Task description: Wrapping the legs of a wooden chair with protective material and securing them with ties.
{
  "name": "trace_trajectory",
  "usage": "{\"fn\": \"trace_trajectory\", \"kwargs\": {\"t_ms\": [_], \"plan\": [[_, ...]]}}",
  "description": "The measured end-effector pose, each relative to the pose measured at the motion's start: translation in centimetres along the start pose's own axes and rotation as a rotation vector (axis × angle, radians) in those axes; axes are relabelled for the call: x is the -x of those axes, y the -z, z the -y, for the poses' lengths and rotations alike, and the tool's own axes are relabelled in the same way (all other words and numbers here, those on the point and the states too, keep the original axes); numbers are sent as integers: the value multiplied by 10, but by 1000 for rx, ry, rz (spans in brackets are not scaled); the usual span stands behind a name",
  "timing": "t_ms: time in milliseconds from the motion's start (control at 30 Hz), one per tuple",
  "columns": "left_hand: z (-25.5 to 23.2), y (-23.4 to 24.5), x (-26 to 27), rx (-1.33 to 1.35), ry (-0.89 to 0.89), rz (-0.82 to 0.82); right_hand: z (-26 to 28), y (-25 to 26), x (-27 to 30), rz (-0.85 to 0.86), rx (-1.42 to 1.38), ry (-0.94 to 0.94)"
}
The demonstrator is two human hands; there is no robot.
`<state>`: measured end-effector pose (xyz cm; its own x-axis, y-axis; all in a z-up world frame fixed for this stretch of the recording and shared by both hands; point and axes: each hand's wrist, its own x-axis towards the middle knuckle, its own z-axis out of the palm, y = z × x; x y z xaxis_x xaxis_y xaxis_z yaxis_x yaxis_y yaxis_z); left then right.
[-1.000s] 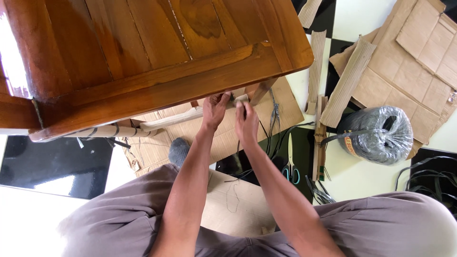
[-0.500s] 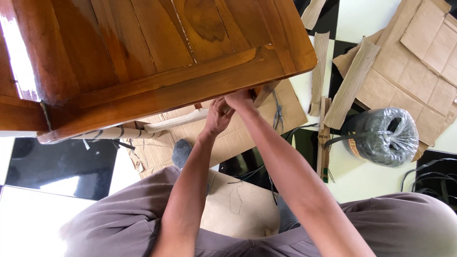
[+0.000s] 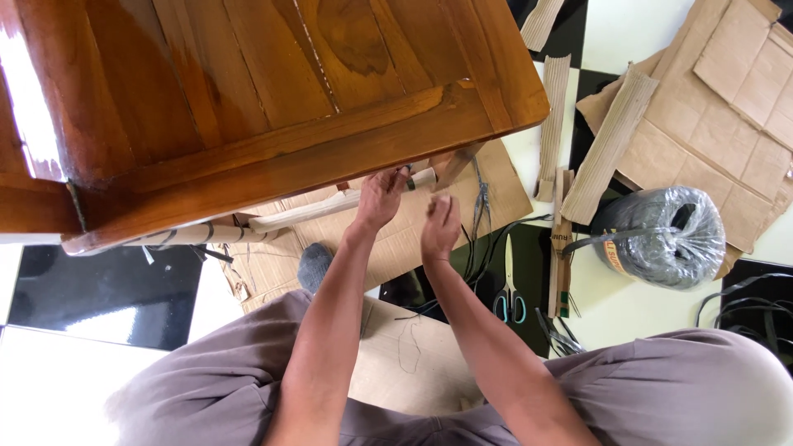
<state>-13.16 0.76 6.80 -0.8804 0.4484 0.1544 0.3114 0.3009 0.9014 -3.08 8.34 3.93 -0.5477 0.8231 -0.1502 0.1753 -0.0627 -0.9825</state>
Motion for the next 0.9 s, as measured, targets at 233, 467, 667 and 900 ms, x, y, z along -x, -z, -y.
{"fn": "trace_trajectory", "kwargs": {"t_ms": [233, 467, 667, 900], "plan": [[-20, 6, -8, -53, 58, -6, -77, 0, -42, 461, -460, -491], [-20, 10, -9, -27, 64, 31, -85, -10, -71, 846, -516, -547], [16, 6, -2, -117, -11, 199, -70, -8, -37, 455, 189, -230], [-6, 5, 2, -84, 166, 89, -58, 26, -8, 300, 575, 35]]}}
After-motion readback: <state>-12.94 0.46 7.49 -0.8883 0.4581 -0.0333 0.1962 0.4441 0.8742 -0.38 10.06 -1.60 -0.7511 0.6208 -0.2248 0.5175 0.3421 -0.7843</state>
